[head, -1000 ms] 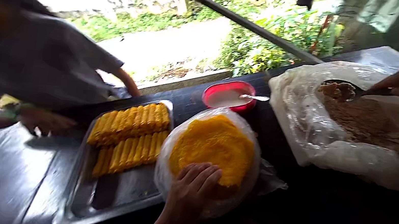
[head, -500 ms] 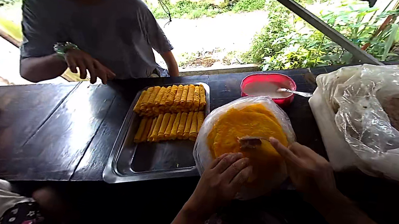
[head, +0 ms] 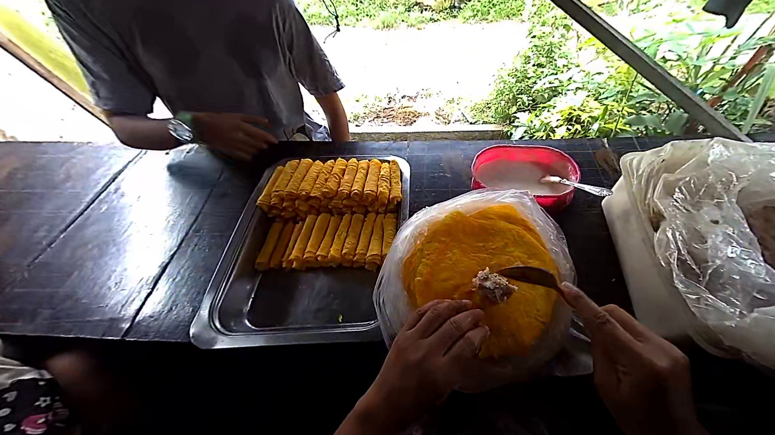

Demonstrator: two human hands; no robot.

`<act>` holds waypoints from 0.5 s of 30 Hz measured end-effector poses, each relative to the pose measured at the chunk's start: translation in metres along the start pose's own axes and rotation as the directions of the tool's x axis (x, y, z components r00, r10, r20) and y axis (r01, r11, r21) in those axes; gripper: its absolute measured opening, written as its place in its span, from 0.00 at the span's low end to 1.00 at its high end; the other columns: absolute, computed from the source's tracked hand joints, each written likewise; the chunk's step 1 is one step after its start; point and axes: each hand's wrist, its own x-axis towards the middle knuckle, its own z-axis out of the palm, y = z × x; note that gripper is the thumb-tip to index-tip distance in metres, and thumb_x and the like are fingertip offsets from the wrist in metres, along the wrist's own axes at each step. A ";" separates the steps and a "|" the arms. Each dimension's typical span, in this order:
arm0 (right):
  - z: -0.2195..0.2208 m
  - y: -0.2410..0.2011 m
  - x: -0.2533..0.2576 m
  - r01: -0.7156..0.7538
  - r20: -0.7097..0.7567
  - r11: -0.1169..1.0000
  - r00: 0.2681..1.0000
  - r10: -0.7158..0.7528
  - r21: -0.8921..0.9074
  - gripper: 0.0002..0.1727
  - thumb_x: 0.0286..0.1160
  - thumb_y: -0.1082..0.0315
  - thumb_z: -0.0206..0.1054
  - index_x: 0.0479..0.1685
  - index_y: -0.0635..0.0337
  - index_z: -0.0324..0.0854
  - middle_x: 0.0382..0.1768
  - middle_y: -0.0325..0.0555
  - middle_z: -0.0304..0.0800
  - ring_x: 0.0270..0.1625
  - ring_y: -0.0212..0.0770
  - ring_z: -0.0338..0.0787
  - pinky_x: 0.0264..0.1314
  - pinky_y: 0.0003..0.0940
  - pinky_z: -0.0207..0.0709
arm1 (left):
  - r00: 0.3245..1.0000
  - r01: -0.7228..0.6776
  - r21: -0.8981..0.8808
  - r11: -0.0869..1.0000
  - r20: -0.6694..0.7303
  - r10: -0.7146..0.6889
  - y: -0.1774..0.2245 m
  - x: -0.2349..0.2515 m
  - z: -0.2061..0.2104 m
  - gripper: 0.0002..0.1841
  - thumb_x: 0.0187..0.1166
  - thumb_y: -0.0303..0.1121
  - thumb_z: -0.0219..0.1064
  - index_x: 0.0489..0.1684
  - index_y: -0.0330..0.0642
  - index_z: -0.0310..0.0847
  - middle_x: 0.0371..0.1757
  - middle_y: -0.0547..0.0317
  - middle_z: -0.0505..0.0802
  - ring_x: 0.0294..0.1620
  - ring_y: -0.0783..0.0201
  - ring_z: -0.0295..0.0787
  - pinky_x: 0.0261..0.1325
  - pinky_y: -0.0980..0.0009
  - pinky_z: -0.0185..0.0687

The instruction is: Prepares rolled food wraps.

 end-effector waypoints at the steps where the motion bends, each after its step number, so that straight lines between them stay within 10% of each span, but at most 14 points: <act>1: 0.002 -0.003 -0.001 0.014 0.014 1.000 1.000 -0.013 -0.014 0.26 0.77 0.76 0.51 0.64 0.51 0.92 0.24 0.46 0.86 0.20 0.42 0.82 0.18 0.36 0.71 | 1.000 0.003 -0.002 1.000 -0.003 -0.003 0.000 0.000 0.001 0.10 0.85 0.27 0.60 0.51 0.48 0.87 0.56 0.60 0.95 0.68 0.59 0.87 0.77 0.66 0.74; 15: 0.011 0.004 0.018 0.154 0.043 0.982 0.988 -0.150 -0.113 0.27 0.70 0.78 0.54 0.61 0.47 0.93 0.25 0.46 0.88 0.21 0.48 0.84 0.16 0.39 0.69 | 1.000 0.029 -0.029 0.999 -0.012 -0.029 0.001 0.000 0.002 0.09 0.85 0.29 0.59 0.48 0.49 0.88 0.54 0.62 0.96 0.67 0.60 0.87 0.78 0.66 0.74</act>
